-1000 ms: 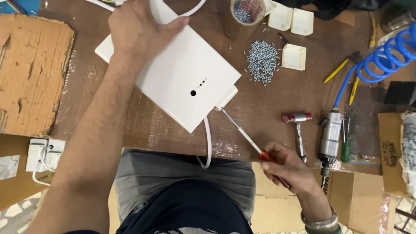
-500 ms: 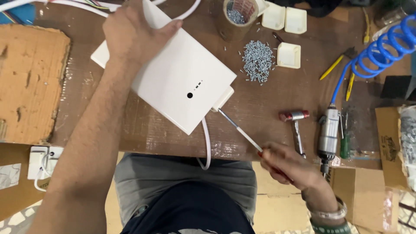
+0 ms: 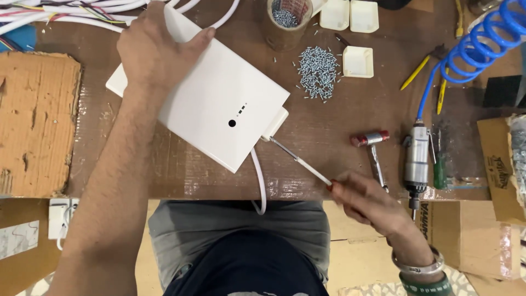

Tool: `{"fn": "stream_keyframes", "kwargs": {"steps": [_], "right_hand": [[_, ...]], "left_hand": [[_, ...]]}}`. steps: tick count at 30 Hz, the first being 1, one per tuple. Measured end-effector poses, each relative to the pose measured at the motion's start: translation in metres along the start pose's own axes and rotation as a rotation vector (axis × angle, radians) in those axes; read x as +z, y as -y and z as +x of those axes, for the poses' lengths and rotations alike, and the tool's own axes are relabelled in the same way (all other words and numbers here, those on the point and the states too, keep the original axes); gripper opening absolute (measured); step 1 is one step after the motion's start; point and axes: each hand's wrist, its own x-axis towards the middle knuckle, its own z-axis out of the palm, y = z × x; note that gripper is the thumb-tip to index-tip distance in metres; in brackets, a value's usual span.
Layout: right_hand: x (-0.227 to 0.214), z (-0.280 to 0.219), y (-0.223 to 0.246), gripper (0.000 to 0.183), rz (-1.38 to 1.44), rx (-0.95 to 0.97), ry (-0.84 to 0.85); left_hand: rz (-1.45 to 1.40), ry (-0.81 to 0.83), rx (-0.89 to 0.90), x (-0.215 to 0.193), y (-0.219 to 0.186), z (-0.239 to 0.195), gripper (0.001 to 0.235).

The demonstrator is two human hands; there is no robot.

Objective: The person assembles a white rectangular electrical enclosure on a workbench. They align the housing, drive screws with a red-handled screwdriver and a pneumatic screwdriver, position a white cable, and attach and screw down white end caps on the enclosure.

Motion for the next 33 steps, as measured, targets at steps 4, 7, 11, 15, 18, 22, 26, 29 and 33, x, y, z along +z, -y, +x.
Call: {"fn": "stream_keyframes", "kwargs": {"steps": [4, 7, 11, 15, 18, 22, 26, 29, 33], "right_hand": [[0.016, -0.012, 0.01, 0.024, -0.468, -0.19, -0.431], [0.02, -0.009, 0.011, 0.022, -0.572, -0.327, -0.629], [0.012, 0.002, 0.008, 0.043, -0.094, 0.082, -0.303], [-0.004, 0.001, -0.02, 0.025, -0.118, -0.003, -0.195], [0.013, -0.004, -0.002, 0.01, -0.281, -0.17, -0.384], [-0.004, 0.006, -0.015, 0.03, 0.025, -0.041, -0.069], [-0.011, 0.01, -0.019, 0.029, 0.194, 0.069, 0.075], [0.008, 0.001, -0.004, 0.021, -0.316, -0.124, -0.218], [0.037, -0.012, 0.019, 0.016, -0.73, -0.408, -0.626]], "left_hand": [[-0.043, -0.003, -0.003, 0.0, -0.001, 0.0, 0.068], [-0.005, -0.034, 0.042, 0.006, 0.003, 0.001, 0.067], [-0.007, -0.046, 0.028, 0.012, 0.003, 0.002, 0.067], [0.016, -0.046, 0.041, 0.017, 0.008, -0.001, 0.067], [-0.011, -0.058, 0.054, 0.014, 0.01, -0.002, 0.063], [-0.049, -0.027, 0.006, 0.007, 0.002, 0.0, 0.062], [-0.001, -0.031, 0.018, 0.011, 0.005, -0.002, 0.068], [0.005, -0.016, 0.018, 0.012, 0.008, -0.002, 0.067], [-0.011, -0.009, 0.014, 0.014, 0.007, -0.002, 0.069]]}}
